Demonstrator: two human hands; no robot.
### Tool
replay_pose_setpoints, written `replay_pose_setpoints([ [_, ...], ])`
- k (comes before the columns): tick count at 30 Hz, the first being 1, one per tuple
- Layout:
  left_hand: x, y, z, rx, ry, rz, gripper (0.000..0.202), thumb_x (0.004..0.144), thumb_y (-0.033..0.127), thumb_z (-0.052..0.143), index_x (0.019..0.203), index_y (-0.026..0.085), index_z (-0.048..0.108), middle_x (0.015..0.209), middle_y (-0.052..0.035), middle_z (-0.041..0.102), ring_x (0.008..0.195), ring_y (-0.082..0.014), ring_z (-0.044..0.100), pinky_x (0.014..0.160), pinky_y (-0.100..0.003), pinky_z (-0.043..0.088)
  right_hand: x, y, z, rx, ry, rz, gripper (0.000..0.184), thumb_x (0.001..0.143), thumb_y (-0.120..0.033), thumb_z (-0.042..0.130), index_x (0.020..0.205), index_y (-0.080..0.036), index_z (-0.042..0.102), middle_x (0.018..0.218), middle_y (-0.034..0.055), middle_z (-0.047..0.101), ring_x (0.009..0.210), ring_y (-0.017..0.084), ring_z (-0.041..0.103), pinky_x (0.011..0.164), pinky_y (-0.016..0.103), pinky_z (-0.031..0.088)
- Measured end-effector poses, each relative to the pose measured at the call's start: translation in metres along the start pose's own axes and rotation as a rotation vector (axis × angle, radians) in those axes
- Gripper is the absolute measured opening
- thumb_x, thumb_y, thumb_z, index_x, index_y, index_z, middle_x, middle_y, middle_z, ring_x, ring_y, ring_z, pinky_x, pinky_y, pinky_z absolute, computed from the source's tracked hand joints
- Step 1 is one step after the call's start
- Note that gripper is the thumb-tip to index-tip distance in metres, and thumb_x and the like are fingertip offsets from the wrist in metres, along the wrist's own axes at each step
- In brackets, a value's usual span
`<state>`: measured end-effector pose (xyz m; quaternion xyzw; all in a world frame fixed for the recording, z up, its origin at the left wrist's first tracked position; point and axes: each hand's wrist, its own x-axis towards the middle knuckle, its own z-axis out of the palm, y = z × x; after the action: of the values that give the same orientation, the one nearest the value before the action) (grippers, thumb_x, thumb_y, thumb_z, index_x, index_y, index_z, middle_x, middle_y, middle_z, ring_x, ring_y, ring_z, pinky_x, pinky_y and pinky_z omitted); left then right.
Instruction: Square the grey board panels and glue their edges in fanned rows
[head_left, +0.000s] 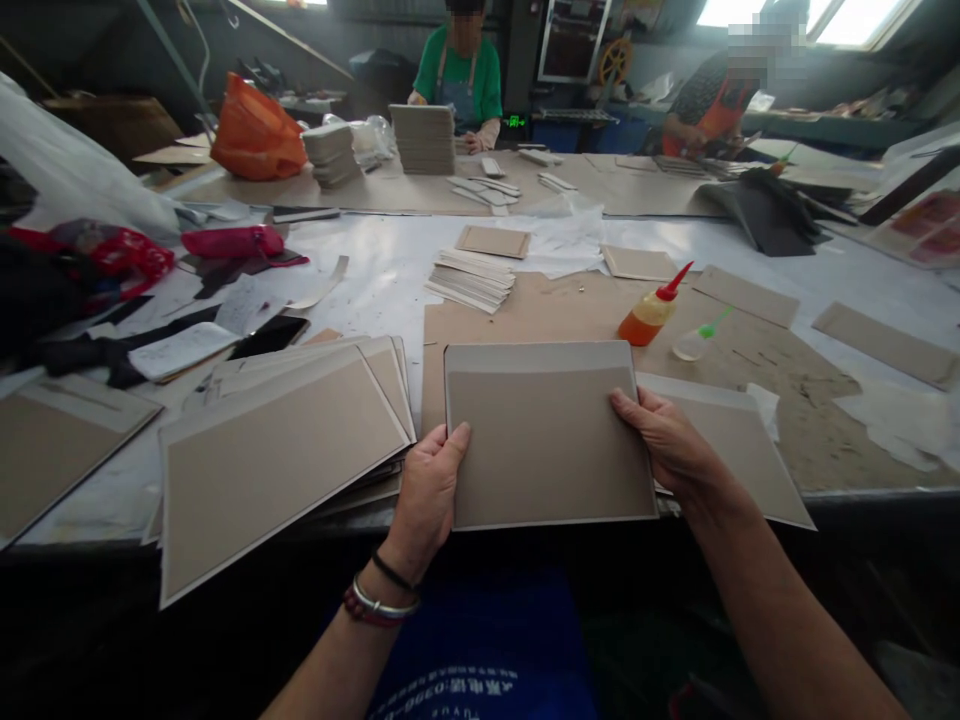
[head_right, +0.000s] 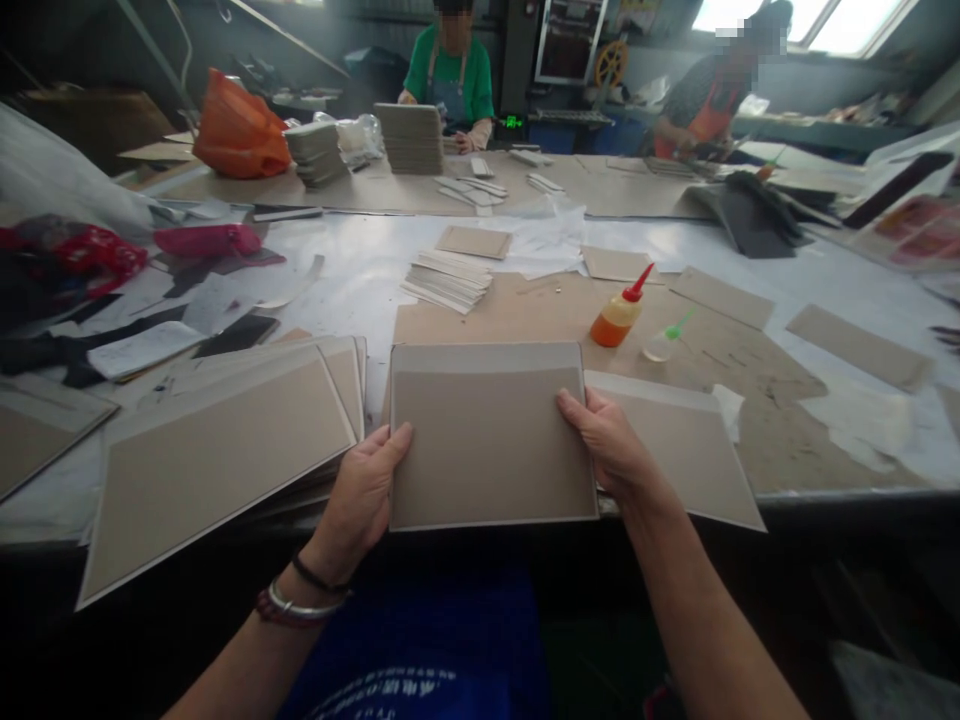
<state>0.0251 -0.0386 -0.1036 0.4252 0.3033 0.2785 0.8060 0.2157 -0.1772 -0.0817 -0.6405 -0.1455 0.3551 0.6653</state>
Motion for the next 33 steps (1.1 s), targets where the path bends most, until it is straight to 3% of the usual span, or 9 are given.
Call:
replay_pose_setpoints([
  [14,-0.002,0.001,-0.010,0.077,0.082,0.019,0.031,0.068,0.042,0.067,0.077,0.015,0.056,0.068,-0.0001,0.063,0.060,-0.0119,0.057,0.060,-0.023,0.046,-0.005,0.009,0.010,0.009,-0.005,0.000,0.041,0.071,-0.039,0.065,0.106,-0.022,0.054,0.091,0.0044,0.069,0.076,0.022,0.065,0.060,0.033,0.053],
  [19,-0.004,0.002,-0.012,0.077,0.122,0.008,0.037,0.064,0.044,0.069,0.082,0.014,0.058,0.072,-0.0024,0.066,0.063,-0.0146,0.060,0.060,-0.024,0.048,-0.008,0.007,0.015,0.010,-0.027,-0.023,0.045,0.070,-0.041,0.066,0.109,-0.022,0.052,0.094,0.0053,0.068,0.078,0.022,0.065,0.058,0.030,0.052],
  [25,-0.003,0.003,-0.017,0.077,0.253,-0.050,0.048,0.054,0.043,0.075,0.090,0.014,0.062,0.071,-0.0016,0.068,0.070,-0.0173,0.063,0.062,-0.023,0.051,-0.015,0.002,0.024,0.012,-0.060,-0.090,0.046,0.073,-0.044,0.062,0.109,-0.018,0.051,0.095,0.0066,0.067,0.081,0.022,0.064,0.063,0.031,0.052],
  [33,-0.006,0.009,-0.017,0.063,0.331,-0.132,0.027,0.068,0.030,0.066,0.091,0.018,0.062,0.068,-0.0009,0.067,0.064,-0.0176,0.064,0.055,-0.026,0.053,-0.020,-0.005,0.027,0.018,-0.076,-0.177,0.041,0.078,-0.041,0.057,0.111,-0.018,0.051,0.095,0.0064,0.066,0.083,0.022,0.063,0.067,0.031,0.051],
])
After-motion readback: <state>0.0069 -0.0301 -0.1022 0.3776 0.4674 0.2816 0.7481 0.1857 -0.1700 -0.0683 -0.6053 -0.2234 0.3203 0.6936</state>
